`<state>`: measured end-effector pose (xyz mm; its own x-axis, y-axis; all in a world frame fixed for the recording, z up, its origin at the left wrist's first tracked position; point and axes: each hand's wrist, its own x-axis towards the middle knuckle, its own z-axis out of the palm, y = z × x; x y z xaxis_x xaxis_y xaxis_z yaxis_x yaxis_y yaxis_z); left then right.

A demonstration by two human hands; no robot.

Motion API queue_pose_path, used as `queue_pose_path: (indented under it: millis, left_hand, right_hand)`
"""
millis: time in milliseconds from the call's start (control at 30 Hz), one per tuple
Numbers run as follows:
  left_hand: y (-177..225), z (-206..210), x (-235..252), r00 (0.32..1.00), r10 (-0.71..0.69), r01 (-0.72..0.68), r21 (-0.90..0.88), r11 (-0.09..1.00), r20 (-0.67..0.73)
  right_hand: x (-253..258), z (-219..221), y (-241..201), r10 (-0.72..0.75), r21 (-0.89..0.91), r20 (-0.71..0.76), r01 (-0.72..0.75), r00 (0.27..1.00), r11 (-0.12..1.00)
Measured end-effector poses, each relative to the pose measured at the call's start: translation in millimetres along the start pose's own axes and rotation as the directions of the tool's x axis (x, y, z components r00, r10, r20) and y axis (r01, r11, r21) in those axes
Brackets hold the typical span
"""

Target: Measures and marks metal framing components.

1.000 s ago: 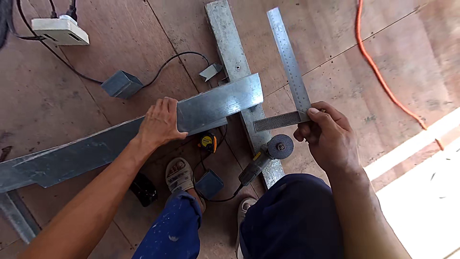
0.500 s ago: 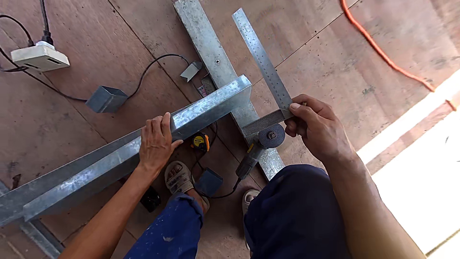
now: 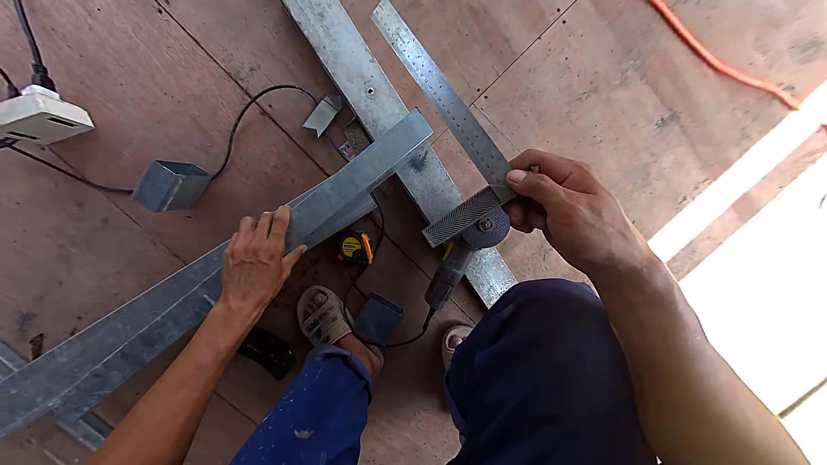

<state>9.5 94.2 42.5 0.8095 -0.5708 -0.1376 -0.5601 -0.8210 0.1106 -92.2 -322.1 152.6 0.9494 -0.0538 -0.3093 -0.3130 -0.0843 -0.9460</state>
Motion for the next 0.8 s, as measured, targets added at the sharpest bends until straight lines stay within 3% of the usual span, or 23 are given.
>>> queue_pose_path:
  millis: [233, 567, 667, 800]
  left_hand:
    - [1, -2, 0, 1.000, 0.007, -0.007, -0.008, 1.000, 0.011]
    - [-3, -6, -6, 0.997, -0.067, 0.069, -0.062, 0.996, 0.032]
    - [18, -60, -1, 0.998, -0.058, 0.059, -0.196, 0.979, 0.010]
    - [98, -165, 18, 0.972, 0.172, -0.223, -0.402, 0.888, -0.158]
  right_hand:
    - [16, 0, 9, -0.035, 0.028, 0.044, 0.034, 0.998, 0.999]
    - [16, 11, -13, -0.077, -0.005, 0.091, 0.078, 0.993, 0.997]
    - [19, 20, -34, -0.138, -0.007, 0.054, 0.138, 0.989, 0.990]
    - [27, 54, -80, -0.240, -0.027, 0.032, 0.241, 0.970, 0.970]
